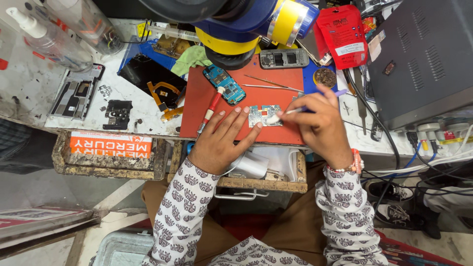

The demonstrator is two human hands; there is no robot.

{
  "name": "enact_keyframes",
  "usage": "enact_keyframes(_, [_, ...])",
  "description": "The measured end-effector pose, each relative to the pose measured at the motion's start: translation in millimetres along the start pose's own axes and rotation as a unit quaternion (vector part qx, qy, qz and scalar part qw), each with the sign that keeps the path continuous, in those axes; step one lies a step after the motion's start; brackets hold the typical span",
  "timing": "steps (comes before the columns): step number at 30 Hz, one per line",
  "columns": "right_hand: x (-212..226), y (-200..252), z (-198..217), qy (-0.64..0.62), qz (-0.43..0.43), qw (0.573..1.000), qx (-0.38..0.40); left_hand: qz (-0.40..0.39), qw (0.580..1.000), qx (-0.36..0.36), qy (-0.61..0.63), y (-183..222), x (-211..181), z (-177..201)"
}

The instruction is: The person repairs a mobile phone circuit board by cleaning it with a cloth and applying heat with a soldering iron and another handheld tool while the board sits on a workstation.

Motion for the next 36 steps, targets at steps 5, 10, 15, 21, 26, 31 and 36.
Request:
enact_keyframes(5, [2.8, -0.4, -0.6, 0.012, 0.006, 1.0, 0.005, 0.001, 1.0, 0.002, -0.001, 0.1, -0.2, -0.4])
enact_keyframes(10, [3.0, -0.7, 1.4, 0.026, -0.012, 0.999, -0.023, -0.001, 1.0, 0.007, -0.008, -0.2, -0.8, -1.4])
enact_keyframes(15, [4.4, -1.7, 0.4, 0.016, 0.011, 1.0, 0.002, 0.002, 1.0, -0.002, -0.008, -0.6, -1.0, -1.6])
enact_keyframes(21, [5.2, -2.1, 1.0, 0.002, 0.017, 1.0, 0.003, -0.002, 1.0, 0.0, -0.009, -0.7, -0.1, -1.3])
enact_keyframes(26, [3.1, -1.6, 2.1, 0.031, -0.012, 0.999, -0.021, -0.004, 1.0, -0.001, -0.008, -0.8, -0.2, -0.8])
enact_keyframes(31, [4.1, -1.5, 2.3, 0.029, -0.015, 0.999, -0.015, -0.002, 1.0, -0.003, -0.014, -0.8, -0.7, -0.9])
enact_keyframes(36, [5.2, -2.1, 1.7, 0.018, 0.004, 1.0, 0.004, -0.002, 1.0, -0.004, -0.017, -0.3, -0.2, -1.7])
Point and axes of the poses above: each hand's wrist, its own y-axis away from the middle knuckle, its own z-axis out of the back of the hand, x = y × z, the point moved 5 cm from there along -y, towards the middle knuckle, and after that the axes turned 6 degrees about x, right-handed, at the moved point
